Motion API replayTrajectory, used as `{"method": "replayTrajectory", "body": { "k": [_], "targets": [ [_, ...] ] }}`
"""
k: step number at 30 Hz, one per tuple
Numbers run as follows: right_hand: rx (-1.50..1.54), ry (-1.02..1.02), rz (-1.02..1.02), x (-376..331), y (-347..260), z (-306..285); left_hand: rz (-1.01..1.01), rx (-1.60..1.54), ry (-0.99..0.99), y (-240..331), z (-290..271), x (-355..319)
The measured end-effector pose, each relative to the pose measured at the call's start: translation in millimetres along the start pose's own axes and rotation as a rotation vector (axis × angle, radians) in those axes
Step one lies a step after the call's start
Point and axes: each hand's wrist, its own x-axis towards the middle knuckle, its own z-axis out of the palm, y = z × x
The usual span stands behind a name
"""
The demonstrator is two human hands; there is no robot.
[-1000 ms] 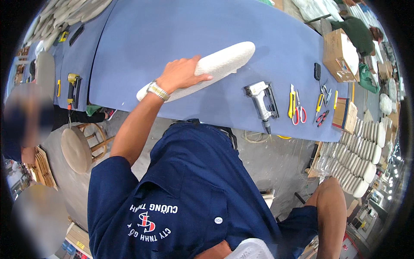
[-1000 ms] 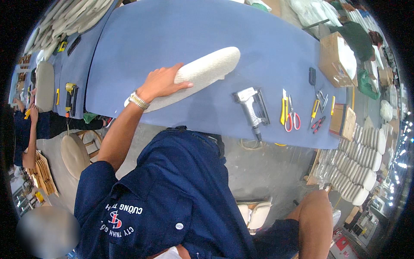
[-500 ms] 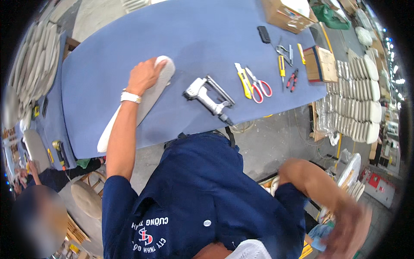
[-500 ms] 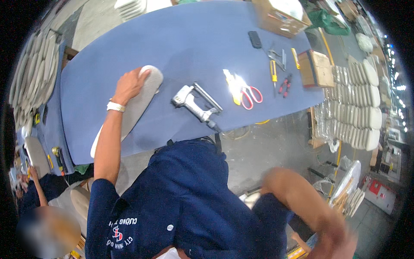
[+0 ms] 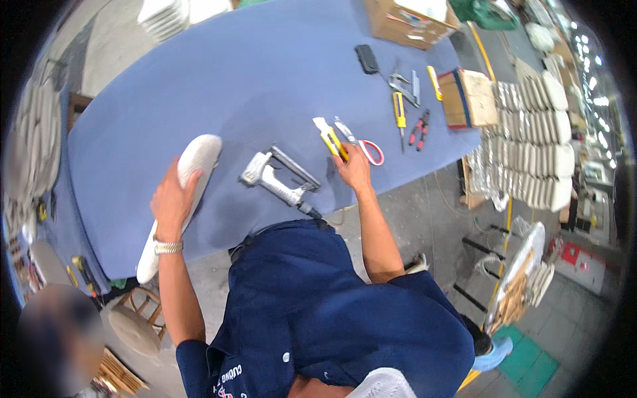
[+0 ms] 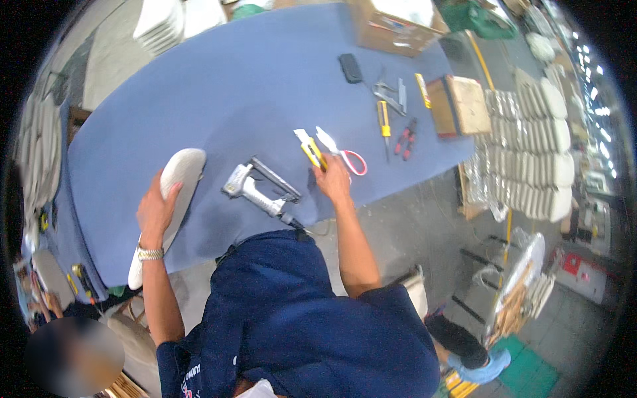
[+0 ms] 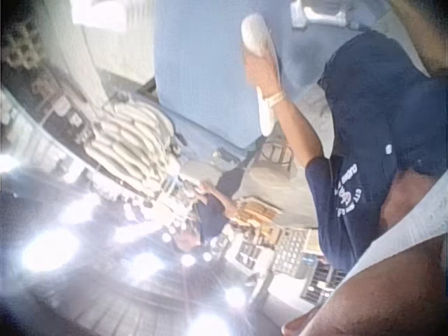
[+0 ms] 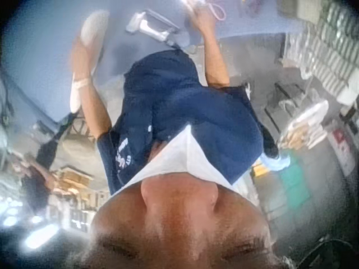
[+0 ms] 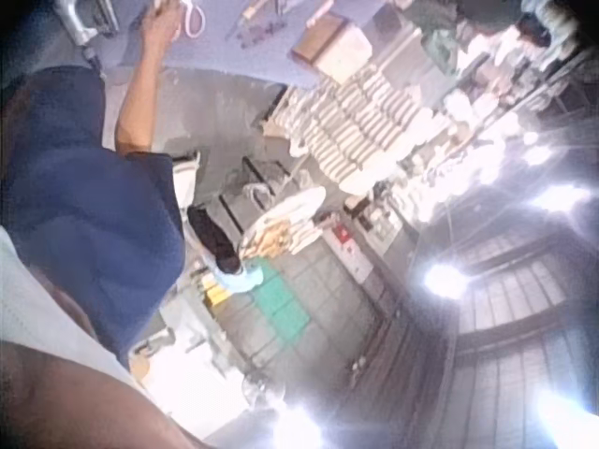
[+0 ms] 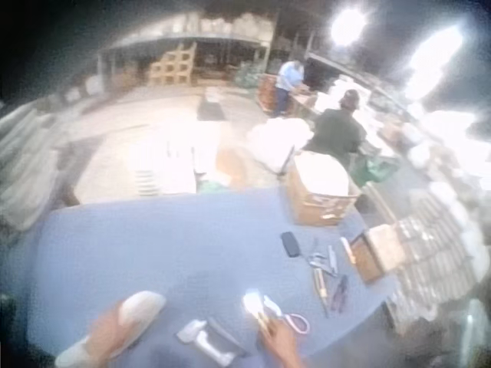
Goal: The person folds a white cushion cover around a foam insert, staples the seam with a pneumatic stapler, trims excess fabric with a utility knife, and smooths the finished cushion. The person repeats this process on a second cushion.
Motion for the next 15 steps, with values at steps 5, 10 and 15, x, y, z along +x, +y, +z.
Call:
{"method": "replayTrajectory", "body": {
  "k": [5,10,15],
  "targets": [
    [-0.022,0.315,0.206,68.6,90.4,-67.8,-0.023,0.015,0.076,4.7,-3.2,3.7],
    [0.201,0.193,0.444,141.2,171.6,-94.6,0.101,-0.032,0.093,-4.1,0.5,17.9],
    [-0.418,-0.032,0.313,169.0,122.7,-83.5,0.074,-0.074,0.089,3.4,-6.0,3.6]
  ]
}}
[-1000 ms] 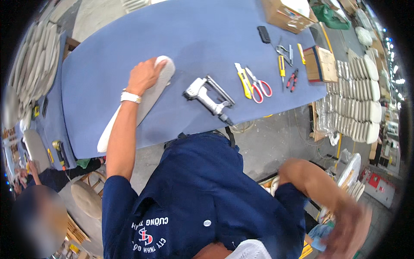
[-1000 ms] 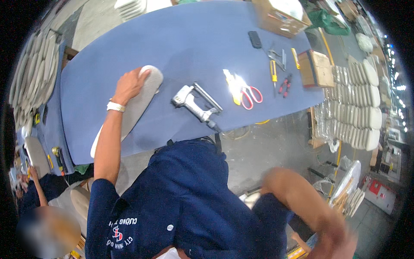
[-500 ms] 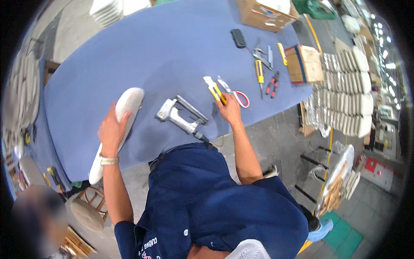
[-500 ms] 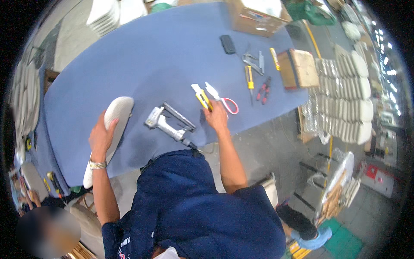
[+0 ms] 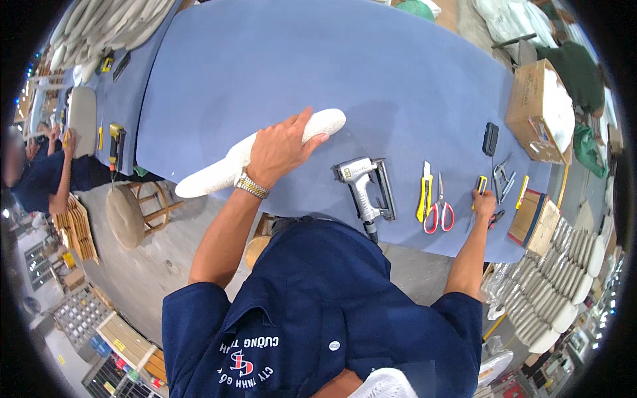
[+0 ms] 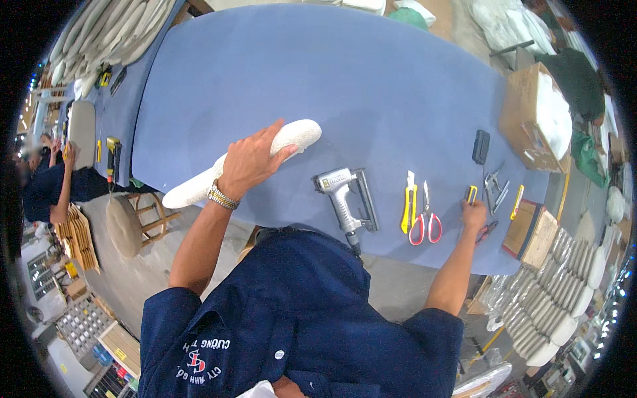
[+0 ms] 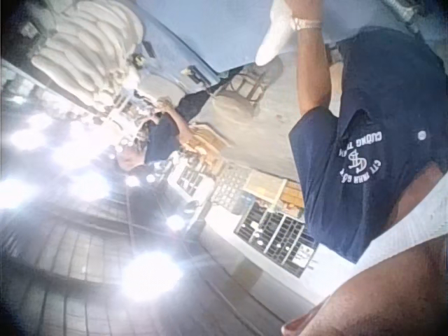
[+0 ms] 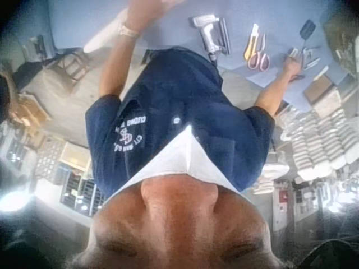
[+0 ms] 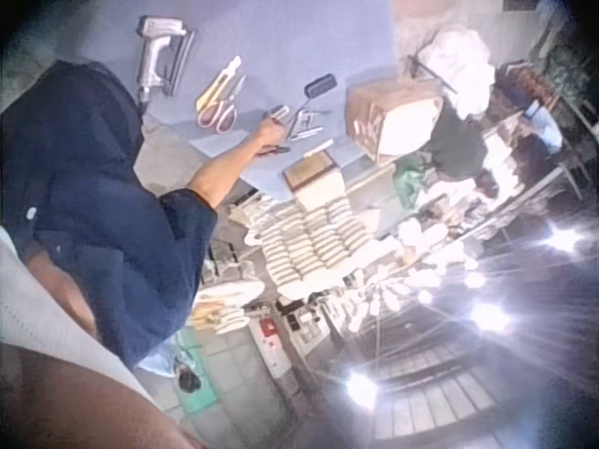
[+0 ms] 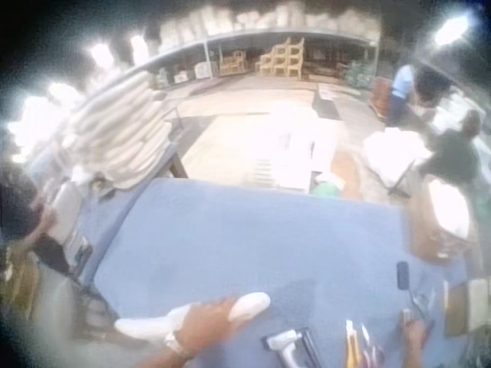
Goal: The person folds a white cushion cover around a foam insert, staples the seam with a pneumatic stapler, trims excess fabric with a utility knife, and smooths the finished cushion. The person repeats this process on a second cushion.
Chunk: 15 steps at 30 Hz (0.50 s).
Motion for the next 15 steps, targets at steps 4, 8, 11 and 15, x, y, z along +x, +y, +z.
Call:
{"method": "replayTrajectory", "body": {
  "k": [4,8,11,15],
  "targets": [
    [0.543,-0.063,-0.228,-7.4,-57.5,-53.3,0.05,-0.096,0.049,2.1,3.5,-3.4],
    [1.131,0.054,-0.531,-75.6,-153.6,-164.4,-0.069,-0.002,-0.157,13.5,2.8,10.0],
    [1.686,0.005,-0.587,-128.0,-198.8,-186.9,-0.118,0.029,-0.106,22.5,4.6,20.8],
    [2.048,-0.478,-0.567,-164.3,-224.4,-141.6,-0.072,-0.057,-0.114,21.4,-1.2,19.9]
  ]
}}
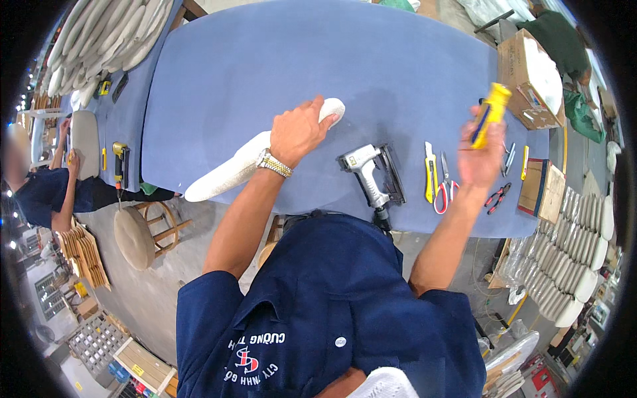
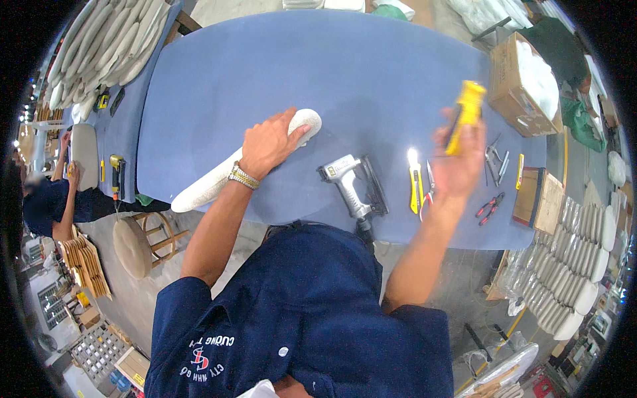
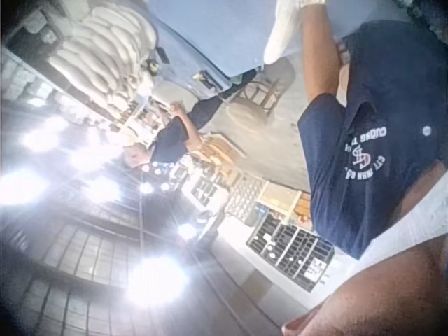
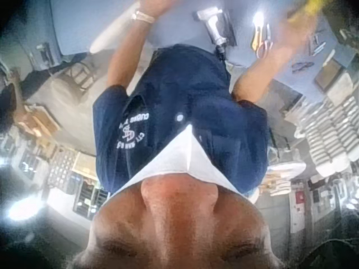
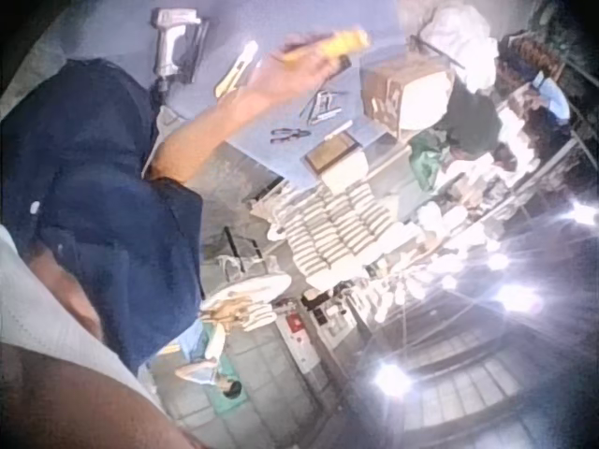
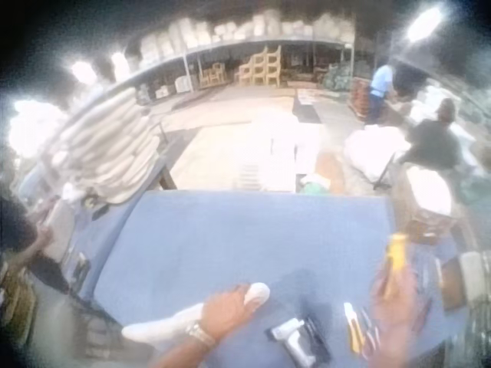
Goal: The person folds a white cushion cover around a foam insert, staples the seam with a pneumatic stapler, trims excess fabric with a utility knife, and smooths the finished cushion. The person repeats this process on a second cushion.
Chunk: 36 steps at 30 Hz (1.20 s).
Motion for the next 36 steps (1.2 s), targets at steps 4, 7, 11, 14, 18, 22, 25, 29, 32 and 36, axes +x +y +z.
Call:
{"method": "replayTrajectory", "body": {
  "k": [4,7,11,14,18,22,25,29,32,36],
  "targets": [
    [0.467,-0.163,0.153,-19.5,64.2,45.2,0.005,-0.022,-0.06,0.5,-3.1,-3.8],
    [0.082,0.005,0.019,-23.9,68.0,97.3,0.04,-0.028,0.027,-8.1,10.6,-7.4],
    [-0.436,-0.13,0.059,-1.8,77.5,114.4,0.007,0.018,0.01,-1.7,9.4,-10.1],
    [-0.517,-0.1,-0.008,9.9,94.0,125.6,-0.047,0.028,-0.061,3.5,4.7,-7.7],
    [-0.863,-0.311,0.233,7.1,140.9,116.8,0.01,0.017,-0.027,0.8,8.9,-6.0],
    [-0.54,-0.092,-0.138,-1.4,105.6,140.9,-0.014,0.019,-0.017,-6.6,11.1,-3.9],
    [-0.706,-0.19,-0.244,-19.4,133.0,113.3,-0.015,0.01,-0.03,-3.5,4.8,1.9],
    [-0.582,-0.145,-0.133,-44.8,154.1,102.1,-0.038,0.066,-0.075,-3.9,-2.0,7.7],
    [-0.375,0.074,-0.216,-39.9,130.1,120.1,-0.03,0.08,-0.044,-2.9,3.6,5.0],
    [-0.443,0.093,0.052,-29.3,174.0,67.5,0.002,0.089,-0.021,5.9,1.2,2.2]
  ]
}}
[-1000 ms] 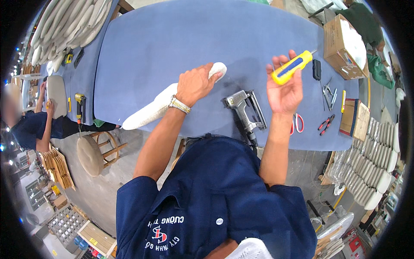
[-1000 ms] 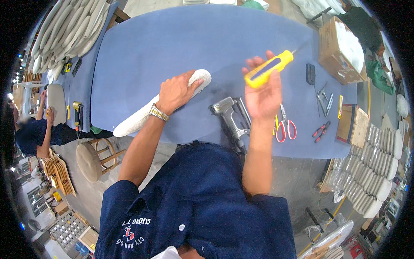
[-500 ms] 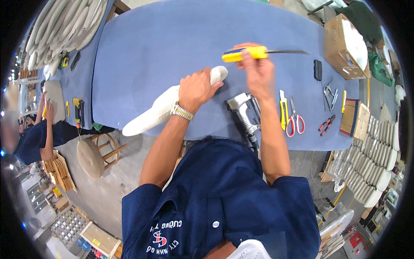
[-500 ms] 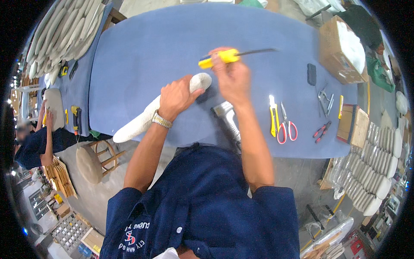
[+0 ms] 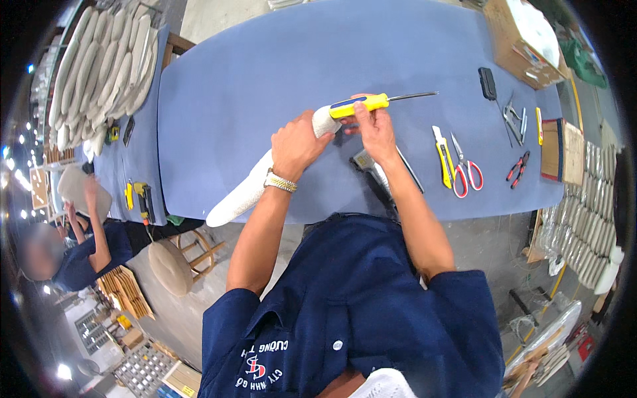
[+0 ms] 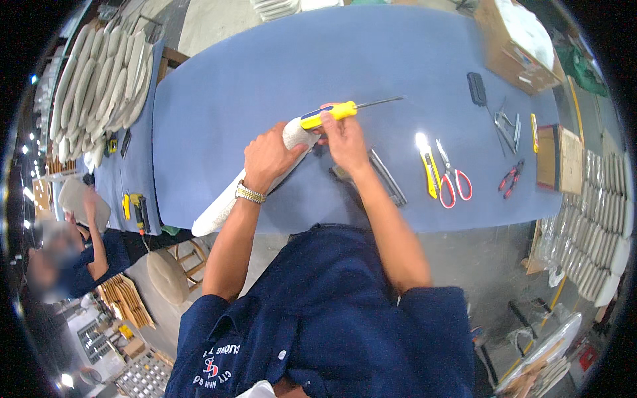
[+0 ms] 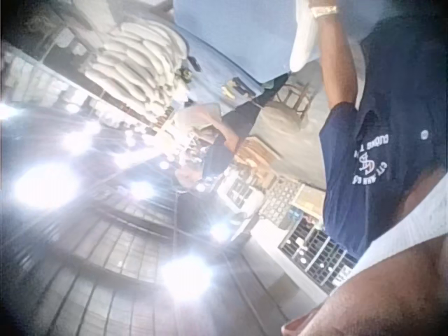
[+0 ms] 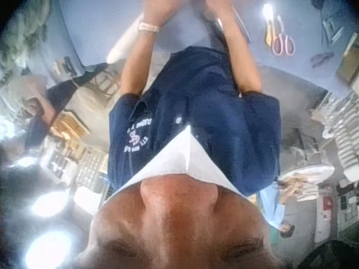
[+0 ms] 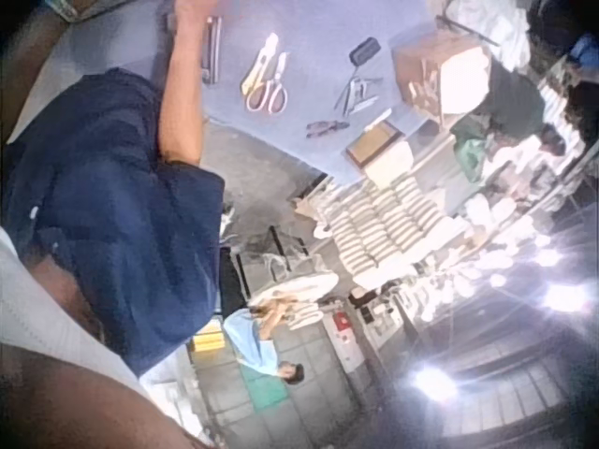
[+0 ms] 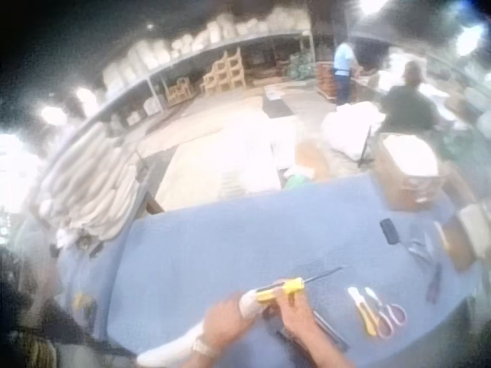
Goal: The person folds a white cushion cover around a foam insert, staples the seam with a pneumatic stapler, trims excess fabric with a utility knife, and smooths the finished cushion. The person repeats this process on a second cushion.
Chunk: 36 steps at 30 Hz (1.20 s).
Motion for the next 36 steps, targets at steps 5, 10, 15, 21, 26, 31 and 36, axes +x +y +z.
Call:
{"method": "replayTrajectory", "body": {
  "k": [5,10,15,21,26,31,36],
  "targets": [
    [0.274,0.328,0.185,12.2,-13.7,-23.4,-0.012,0.024,0.022,3.1,5.7,-7.5],
    [0.251,-0.015,0.468,-5.7,8.2,-4.7,-0.034,-0.005,0.021,3.9,7.1,-17.7],
    [0.243,0.149,0.249,16.2,-24.6,-32.1,0.033,-0.153,0.153,-28.2,-70.4,-49.6],
    [0.109,-0.025,-0.208,52.8,-145.1,-50.9,0.08,-0.597,0.357,-53.8,-166.3,-112.8],
    [-0.654,-0.009,-0.165,71.5,-119.0,-124.0,-0.004,-0.896,0.536,-114.8,-150.7,-147.7],
    [-1.229,0.02,0.166,46.7,6.8,-282.2,-0.087,-1.044,0.571,-180.2,-140.9,-196.6],
    [-1.224,0.085,0.052,25.9,0.0,-282.3,-0.115,-0.405,0.559,-167.4,-183.8,-234.0]
  ]
}}
